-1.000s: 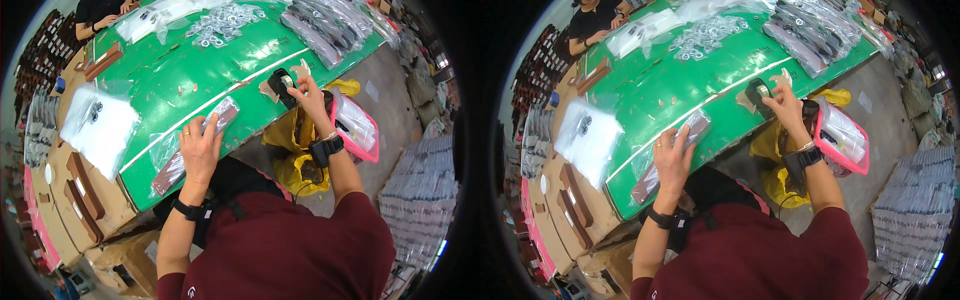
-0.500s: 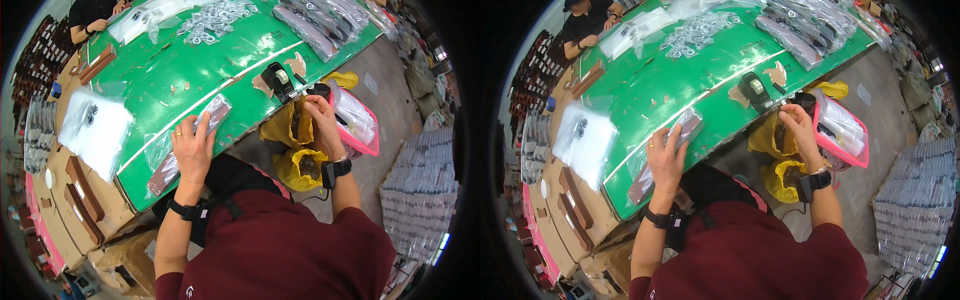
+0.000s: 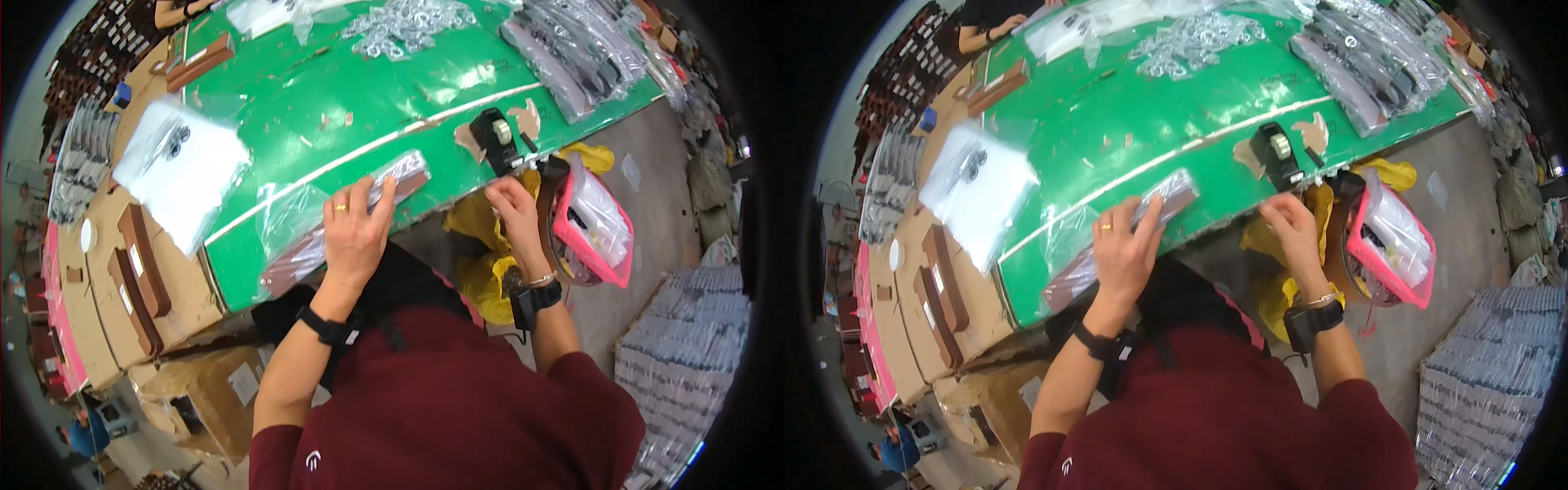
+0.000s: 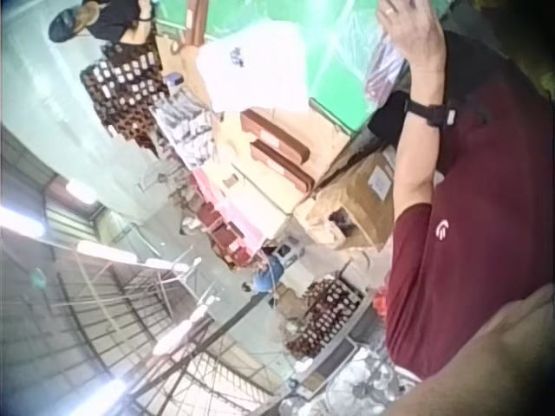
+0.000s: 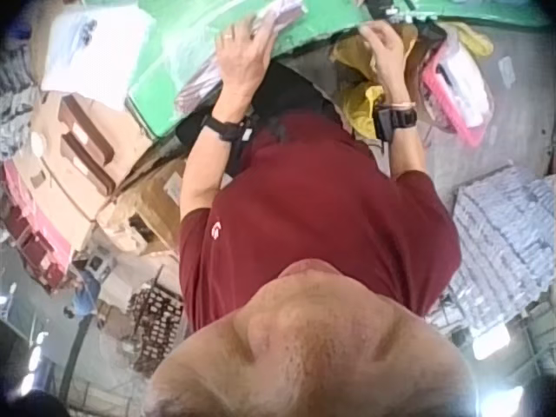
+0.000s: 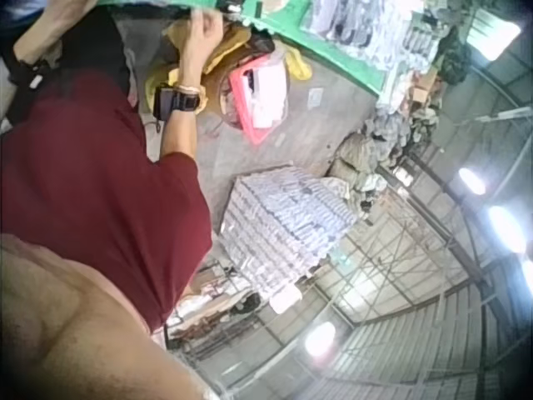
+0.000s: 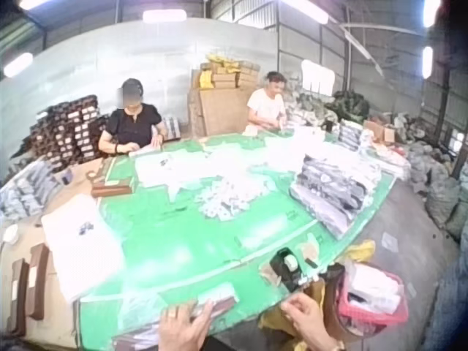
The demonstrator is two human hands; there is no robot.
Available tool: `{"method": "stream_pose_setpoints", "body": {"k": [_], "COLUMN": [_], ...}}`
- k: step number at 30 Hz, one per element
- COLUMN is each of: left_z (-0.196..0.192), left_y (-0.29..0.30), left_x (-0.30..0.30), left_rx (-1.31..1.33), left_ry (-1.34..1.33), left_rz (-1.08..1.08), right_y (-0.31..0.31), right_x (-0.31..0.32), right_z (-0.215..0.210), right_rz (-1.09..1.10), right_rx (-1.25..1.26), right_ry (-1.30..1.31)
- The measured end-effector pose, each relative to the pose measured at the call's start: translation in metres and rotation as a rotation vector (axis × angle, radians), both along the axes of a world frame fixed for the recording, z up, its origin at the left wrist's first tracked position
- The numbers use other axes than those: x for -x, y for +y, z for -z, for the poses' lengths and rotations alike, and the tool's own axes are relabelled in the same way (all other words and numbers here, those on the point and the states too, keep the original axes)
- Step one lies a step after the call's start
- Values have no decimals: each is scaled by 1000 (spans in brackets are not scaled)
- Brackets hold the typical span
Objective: Packaging wooden furniture parts into plastic bags and sealing them with tape for shipment.
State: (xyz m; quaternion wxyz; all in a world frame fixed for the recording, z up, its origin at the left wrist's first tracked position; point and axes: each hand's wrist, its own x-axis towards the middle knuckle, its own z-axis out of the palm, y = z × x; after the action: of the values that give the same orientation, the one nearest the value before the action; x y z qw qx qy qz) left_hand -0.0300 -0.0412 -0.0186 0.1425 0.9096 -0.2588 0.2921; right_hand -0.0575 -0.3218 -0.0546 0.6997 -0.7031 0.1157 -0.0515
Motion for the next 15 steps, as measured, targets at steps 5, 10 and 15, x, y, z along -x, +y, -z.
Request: {"method": "stream_pose_setpoints", "body": {"k": [5, 10, 15], "left_z": [9, 10, 13], "left_y": [0, -9, -9], "left_x": [9, 14, 17], "left_rx": [-53, -58, -72], "left_ry": [-60, -151, -172], "left_rz": [-29, -28, -26], "right_y": [90, 106, 109], "right_x": [-30, -38, -32], "right_z": [-61, -57, -65], "right_rz": [-217, -200, -142], "right_rx": [-90, 176, 504], "right_ry": [-103, -144, -122]}}
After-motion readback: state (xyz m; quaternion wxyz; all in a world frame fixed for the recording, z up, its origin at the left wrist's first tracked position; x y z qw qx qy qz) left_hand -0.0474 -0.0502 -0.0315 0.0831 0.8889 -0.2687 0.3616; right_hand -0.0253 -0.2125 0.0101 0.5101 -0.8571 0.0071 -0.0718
